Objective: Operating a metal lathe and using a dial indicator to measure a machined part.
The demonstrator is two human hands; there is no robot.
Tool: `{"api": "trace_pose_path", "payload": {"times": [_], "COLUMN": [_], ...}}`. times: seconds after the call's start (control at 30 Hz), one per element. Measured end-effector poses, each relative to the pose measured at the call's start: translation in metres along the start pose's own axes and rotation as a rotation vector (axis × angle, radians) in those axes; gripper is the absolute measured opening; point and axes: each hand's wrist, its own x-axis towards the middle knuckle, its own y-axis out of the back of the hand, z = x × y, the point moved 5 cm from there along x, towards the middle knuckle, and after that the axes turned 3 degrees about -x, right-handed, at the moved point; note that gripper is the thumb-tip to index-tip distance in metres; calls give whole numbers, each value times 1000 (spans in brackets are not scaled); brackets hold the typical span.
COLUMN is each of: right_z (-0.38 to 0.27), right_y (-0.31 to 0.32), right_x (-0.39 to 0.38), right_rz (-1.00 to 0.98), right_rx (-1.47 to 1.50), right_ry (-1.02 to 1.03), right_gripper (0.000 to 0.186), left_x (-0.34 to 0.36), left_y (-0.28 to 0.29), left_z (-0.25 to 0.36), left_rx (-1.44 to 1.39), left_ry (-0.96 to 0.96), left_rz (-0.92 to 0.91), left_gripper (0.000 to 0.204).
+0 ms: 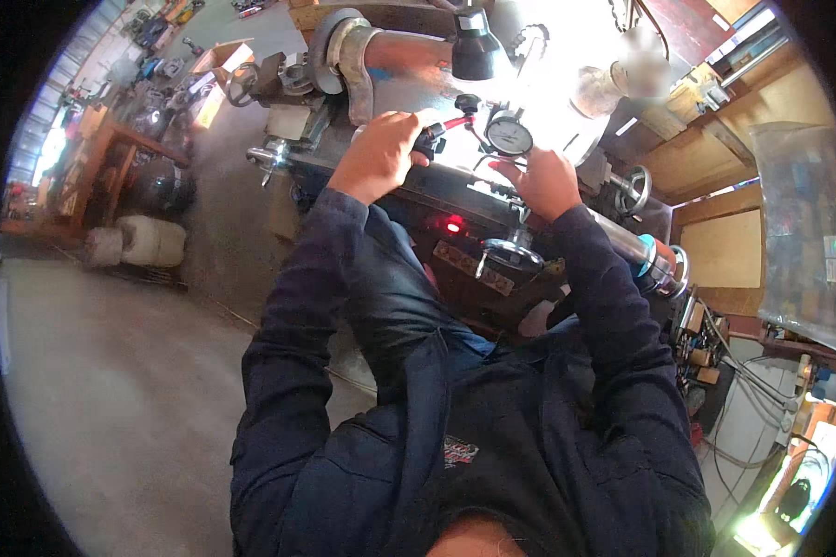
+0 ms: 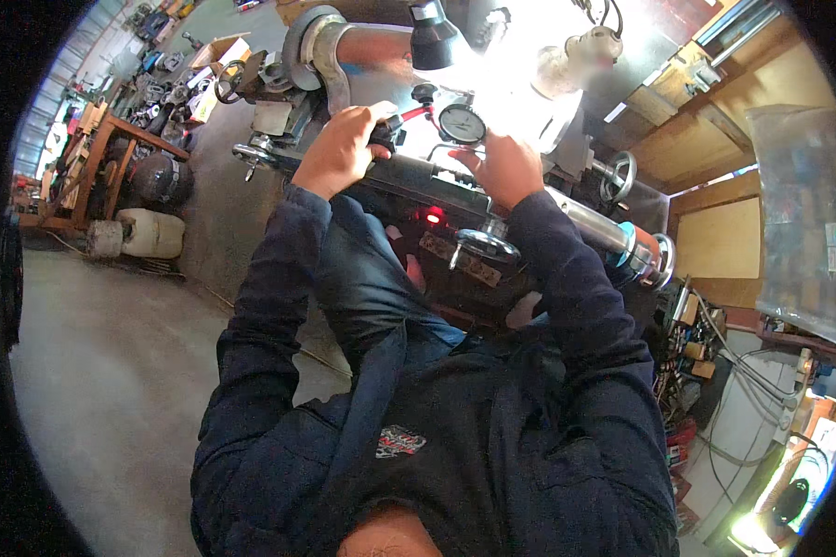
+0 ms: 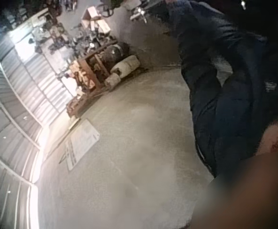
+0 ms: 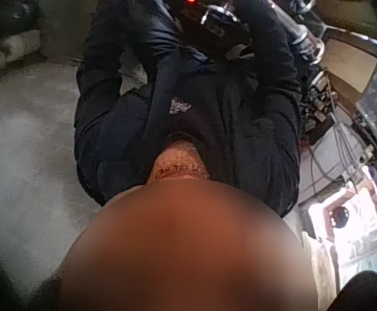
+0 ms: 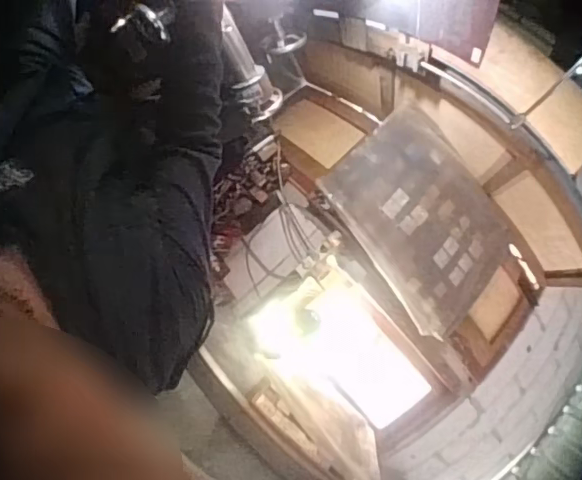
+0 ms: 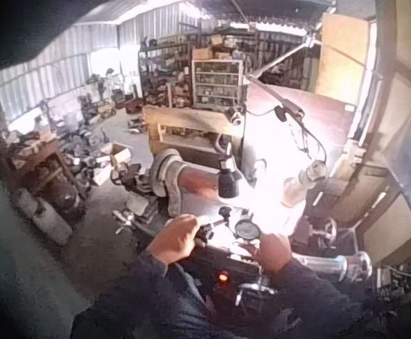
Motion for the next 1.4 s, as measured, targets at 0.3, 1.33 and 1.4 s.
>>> {"api": "trace_pose_path", "payload": {"times": [0.3, 1.33, 1.4], "right_z": [4, -2, -5], "right_y": [-3, 19, 10], "right_x": [-1, 7, 6], "right_rz": [-34, 173, 137], "right_rx": [34, 406, 438], "right_ry": [-17, 38, 50], "right_gripper": [53, 53, 58], "left_x": [-2, 80, 89], "left_y": [-14, 2, -11], "left_z": [11, 30, 23], "left_rx": [386, 234, 378], "left_ry": [-247, -424, -385], "left_rz": [12, -164, -302], "left_gripper": [18, 35, 35]}}
